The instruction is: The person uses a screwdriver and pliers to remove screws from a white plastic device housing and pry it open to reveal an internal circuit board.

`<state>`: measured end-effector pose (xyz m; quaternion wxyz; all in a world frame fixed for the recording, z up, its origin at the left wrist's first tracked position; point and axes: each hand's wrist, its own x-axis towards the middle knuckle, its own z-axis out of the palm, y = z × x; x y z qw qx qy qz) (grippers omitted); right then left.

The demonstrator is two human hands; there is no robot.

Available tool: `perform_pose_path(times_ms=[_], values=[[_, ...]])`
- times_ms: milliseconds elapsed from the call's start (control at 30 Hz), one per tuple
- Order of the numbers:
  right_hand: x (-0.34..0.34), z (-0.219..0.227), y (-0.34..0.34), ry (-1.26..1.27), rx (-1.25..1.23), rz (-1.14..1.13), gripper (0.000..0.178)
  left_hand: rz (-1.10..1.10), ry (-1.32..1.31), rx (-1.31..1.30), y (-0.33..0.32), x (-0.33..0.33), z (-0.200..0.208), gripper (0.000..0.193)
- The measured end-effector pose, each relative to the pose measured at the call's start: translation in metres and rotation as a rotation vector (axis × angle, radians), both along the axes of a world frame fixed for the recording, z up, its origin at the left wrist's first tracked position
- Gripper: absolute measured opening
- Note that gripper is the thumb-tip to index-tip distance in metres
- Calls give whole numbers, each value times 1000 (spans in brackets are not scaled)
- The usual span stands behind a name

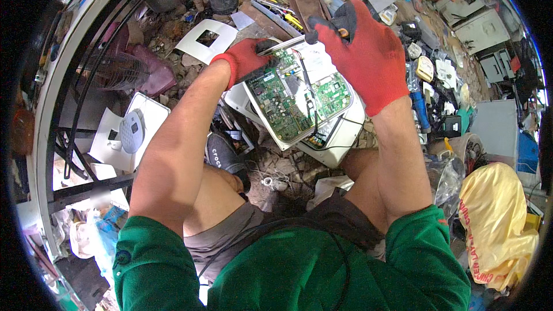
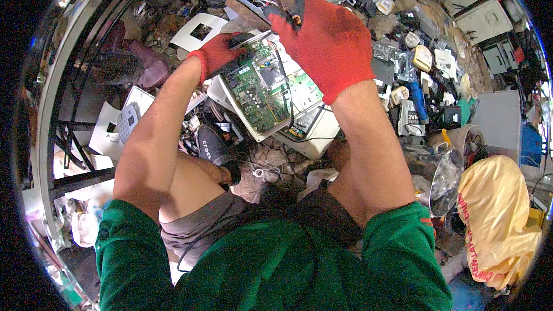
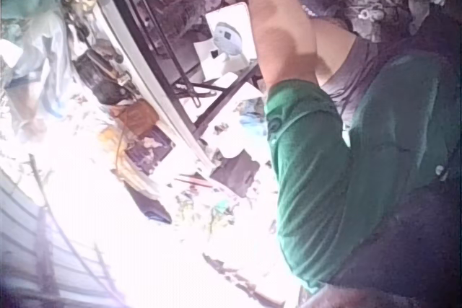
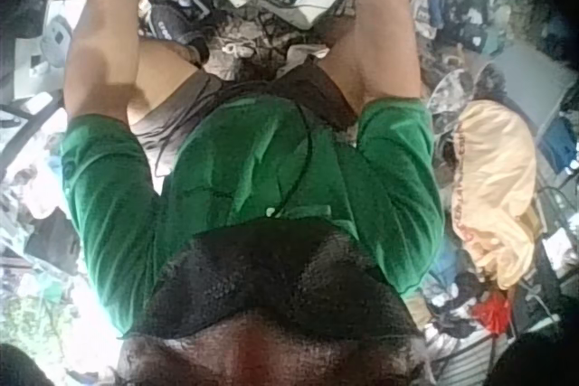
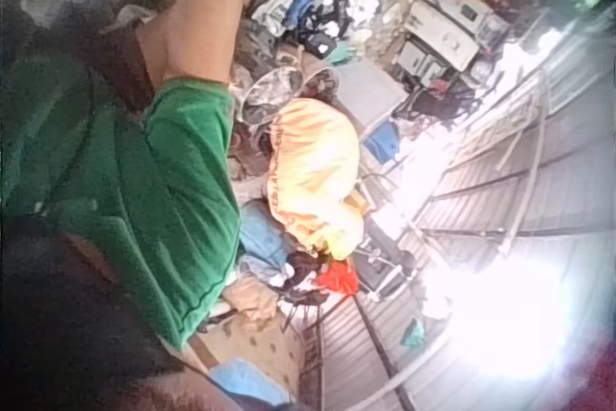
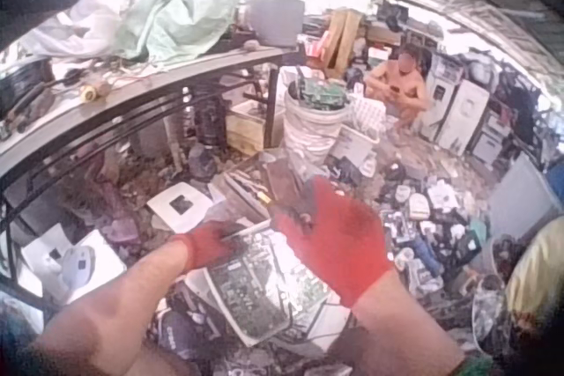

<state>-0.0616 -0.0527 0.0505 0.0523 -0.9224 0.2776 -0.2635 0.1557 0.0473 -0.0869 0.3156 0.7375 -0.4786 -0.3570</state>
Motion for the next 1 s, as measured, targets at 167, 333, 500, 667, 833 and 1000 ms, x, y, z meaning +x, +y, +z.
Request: perform_pose_path(times_ms=[167,333,500,667,833,1000], values=[[7,6,-6,-16,-87,-17,47,-11,-61,-33,1,-5,6,43],[9,8,2,-25,-58,-42,45,71,216,-23,-1,-3,0,40],[8,14,-11,-3,45,-75,46,44,116,-65,-3,3,-4,40],[3,11,-25,20,26,-9,40,8,72,10,-2,-5,15,42],[-1,6,-33,-73,86,131,34,13,187,-39,7,-5,15,43],[-7,8,-37,-47,138,248,27,-56,133,-99,9,-3,14,42]])
